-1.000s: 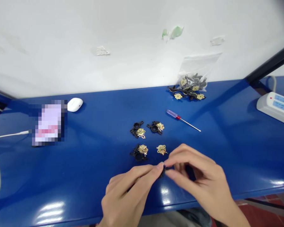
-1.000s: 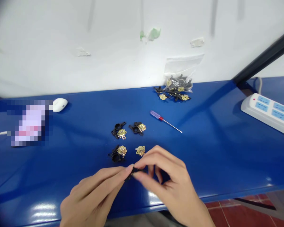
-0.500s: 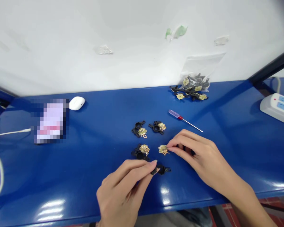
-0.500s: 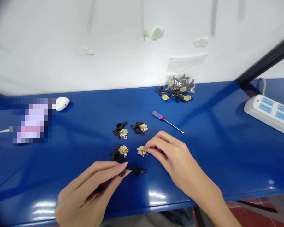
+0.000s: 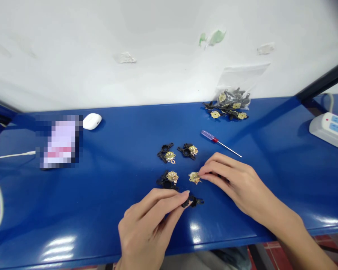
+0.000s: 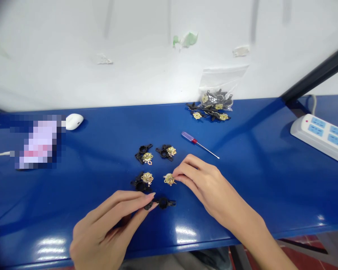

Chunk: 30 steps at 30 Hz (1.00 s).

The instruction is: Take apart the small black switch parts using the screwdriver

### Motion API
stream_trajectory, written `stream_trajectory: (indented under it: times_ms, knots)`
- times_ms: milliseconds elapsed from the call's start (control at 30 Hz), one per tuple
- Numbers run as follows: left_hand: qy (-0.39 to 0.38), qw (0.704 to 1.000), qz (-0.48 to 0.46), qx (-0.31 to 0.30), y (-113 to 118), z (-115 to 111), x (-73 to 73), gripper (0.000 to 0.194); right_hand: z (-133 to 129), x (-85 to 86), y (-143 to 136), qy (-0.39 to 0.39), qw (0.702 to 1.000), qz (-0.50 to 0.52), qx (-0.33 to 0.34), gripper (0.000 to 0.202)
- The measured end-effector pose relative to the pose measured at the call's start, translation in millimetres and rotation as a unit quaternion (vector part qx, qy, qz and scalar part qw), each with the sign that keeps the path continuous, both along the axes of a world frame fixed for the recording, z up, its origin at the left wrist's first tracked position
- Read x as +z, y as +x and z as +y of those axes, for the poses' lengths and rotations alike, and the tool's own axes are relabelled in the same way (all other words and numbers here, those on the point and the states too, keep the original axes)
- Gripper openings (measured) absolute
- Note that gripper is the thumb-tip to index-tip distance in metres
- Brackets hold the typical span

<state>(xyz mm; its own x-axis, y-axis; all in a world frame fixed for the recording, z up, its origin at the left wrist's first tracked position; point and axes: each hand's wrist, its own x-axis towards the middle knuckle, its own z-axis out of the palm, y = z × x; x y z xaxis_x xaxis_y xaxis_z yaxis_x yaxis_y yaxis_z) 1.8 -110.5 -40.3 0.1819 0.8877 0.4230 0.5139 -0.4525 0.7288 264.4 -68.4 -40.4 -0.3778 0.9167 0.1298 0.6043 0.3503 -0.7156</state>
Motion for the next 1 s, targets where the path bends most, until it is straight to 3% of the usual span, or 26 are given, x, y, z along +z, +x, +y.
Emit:
stream_trajectory:
  times_ms: [500,700,1000]
  knots:
    - [0.002,1.000,0.003,-0.003,0.8,1.1,-0.3,0.021,-0.9,2.5,-2.2,-0.015,1.000,-0.019,0.006,0.021]
    - [0.007,0.999,0.016,0.035,2.6,3.0,1.0,0.016,-2.4,1.5,-1.9,-0.023,1.000,0.004,-0.006,0.016]
    - [-0.001,1.000,0.013,0.028,-1.2,3.6,4.8,0.013,-9.6,7.3,-0.9,-0.033,0.997,0.048,-0.050,0.015]
